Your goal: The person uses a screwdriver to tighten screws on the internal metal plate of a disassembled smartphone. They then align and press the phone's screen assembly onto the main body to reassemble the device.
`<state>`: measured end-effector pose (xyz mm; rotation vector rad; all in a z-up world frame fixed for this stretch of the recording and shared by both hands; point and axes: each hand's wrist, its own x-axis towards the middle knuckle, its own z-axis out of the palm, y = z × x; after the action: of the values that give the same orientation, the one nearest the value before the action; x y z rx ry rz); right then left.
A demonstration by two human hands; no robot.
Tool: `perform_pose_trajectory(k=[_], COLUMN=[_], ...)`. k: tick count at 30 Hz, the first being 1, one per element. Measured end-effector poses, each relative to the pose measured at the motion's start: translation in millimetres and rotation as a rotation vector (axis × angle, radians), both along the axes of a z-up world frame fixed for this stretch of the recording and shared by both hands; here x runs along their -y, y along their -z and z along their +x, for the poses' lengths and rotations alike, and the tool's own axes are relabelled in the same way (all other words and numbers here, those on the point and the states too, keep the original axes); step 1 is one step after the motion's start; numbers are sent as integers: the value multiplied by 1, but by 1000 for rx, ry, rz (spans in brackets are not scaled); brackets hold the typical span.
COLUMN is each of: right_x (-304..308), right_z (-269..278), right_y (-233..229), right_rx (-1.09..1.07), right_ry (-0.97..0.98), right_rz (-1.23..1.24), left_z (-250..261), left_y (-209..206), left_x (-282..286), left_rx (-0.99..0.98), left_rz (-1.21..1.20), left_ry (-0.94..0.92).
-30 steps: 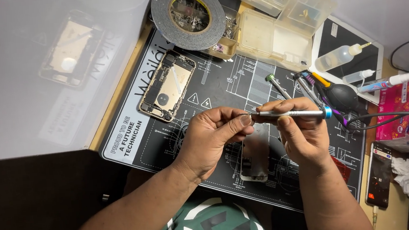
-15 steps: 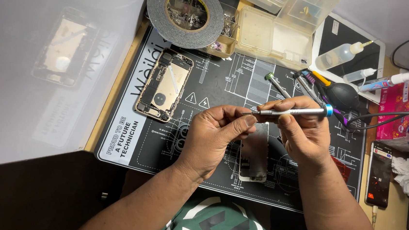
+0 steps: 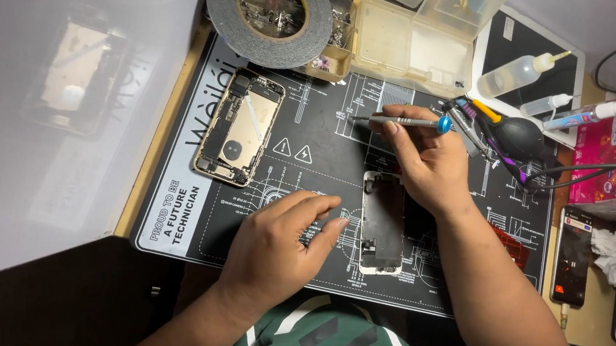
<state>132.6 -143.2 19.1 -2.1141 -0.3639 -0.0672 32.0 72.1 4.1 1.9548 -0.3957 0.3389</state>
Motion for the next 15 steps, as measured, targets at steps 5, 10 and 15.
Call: perform_pose_trajectory(k=[5, 10, 15], right_x=[-4, -7, -5], right_z=[2, 3, -2], right_y=[-1, -3, -6], right_rx=[-16, -38, -20], right_ry=[-1, 9, -19], right_rz=[-9, -35, 19], left_z=[1, 0, -1], left_y=[-2, -2, -1], left_x=[1, 1, 0], left_rx=[-116, -112, -111], left_rz=[-51, -39, -45], left_ry=[12, 3, -14])
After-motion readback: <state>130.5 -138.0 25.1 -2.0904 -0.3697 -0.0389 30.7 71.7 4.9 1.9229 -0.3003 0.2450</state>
